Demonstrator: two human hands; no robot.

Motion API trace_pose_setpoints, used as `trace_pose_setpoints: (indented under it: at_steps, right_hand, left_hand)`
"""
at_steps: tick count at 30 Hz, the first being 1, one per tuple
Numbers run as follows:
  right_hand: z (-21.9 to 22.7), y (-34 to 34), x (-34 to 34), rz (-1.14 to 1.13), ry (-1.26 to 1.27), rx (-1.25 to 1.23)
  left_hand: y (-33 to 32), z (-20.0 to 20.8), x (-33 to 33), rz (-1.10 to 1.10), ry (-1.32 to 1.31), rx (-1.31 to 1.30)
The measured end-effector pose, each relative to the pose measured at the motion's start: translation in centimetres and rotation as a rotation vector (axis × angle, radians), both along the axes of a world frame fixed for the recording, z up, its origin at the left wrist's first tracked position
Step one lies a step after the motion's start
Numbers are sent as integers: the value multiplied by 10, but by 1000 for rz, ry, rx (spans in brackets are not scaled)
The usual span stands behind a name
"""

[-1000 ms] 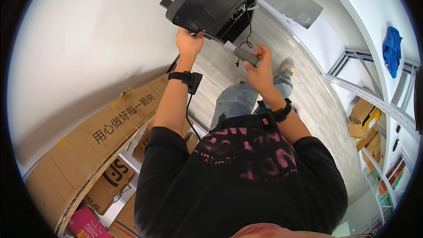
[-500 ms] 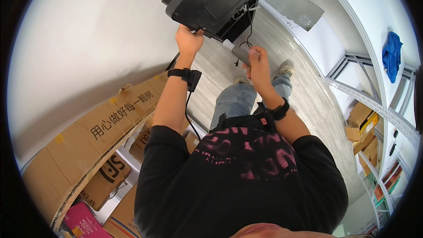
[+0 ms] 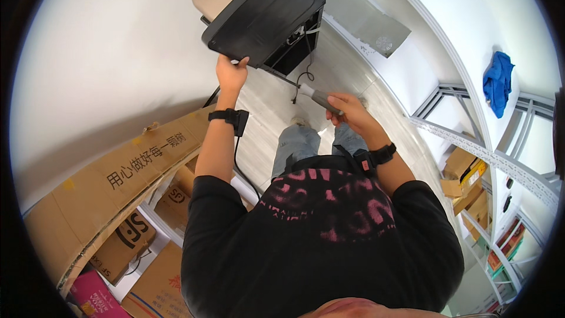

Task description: The person uses a screwdriver to remove screws from the back of a black electronic device, detaches a metal cover, and then reattaches the cover by screwing it back into place. The task involves careful handling of screws and alignment of the cover.

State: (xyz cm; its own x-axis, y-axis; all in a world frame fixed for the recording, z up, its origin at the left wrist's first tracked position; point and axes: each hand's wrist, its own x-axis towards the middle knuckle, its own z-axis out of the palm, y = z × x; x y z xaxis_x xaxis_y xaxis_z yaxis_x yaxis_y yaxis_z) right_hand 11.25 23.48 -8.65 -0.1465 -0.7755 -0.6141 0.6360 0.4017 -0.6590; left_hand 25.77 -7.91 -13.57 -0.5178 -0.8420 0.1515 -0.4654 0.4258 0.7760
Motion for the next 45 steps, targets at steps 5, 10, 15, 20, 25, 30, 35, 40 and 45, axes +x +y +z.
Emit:
trace_pose_setpoints:
  at_steps: [5, 10, 15, 20, 25, 30, 35, 40, 45]
  right_hand:
    - [-14, 59, -67, 78, -116, -61]
    - [-81, 95, -137, 19, -134, 90]
    - [-165, 82, -180, 209, 25, 121]
    - [-245, 44, -190, 235, 234, 132]
    - [-368, 7, -212, 275, 688, -7]
    - [-378, -30, -267, 675, 1008, -52]
    - [-406, -21, -354, 190, 1137, -161]
    - [-508, 41, -348, 227, 836, -27]
    - [-645, 97, -328, 149, 971, 246]
  left_hand:
    - [22, -23, 14, 135, 47, 1]
    - [82, -73, 15, 240, -524, 291]
    - [181, -155, -69, 97, -13, 1039]
    - [238, -206, -190, -101, 289, 1286]
    - [226, -318, -242, -165, 382, 1007]
    - [191, -383, -271, -136, 487, 1095]
    - [168, -456, -290, -190, 634, 1281]
    - [181, -558, -292, -44, 424, 1193]
    - [215, -601, -299, 0, 308, 1274]
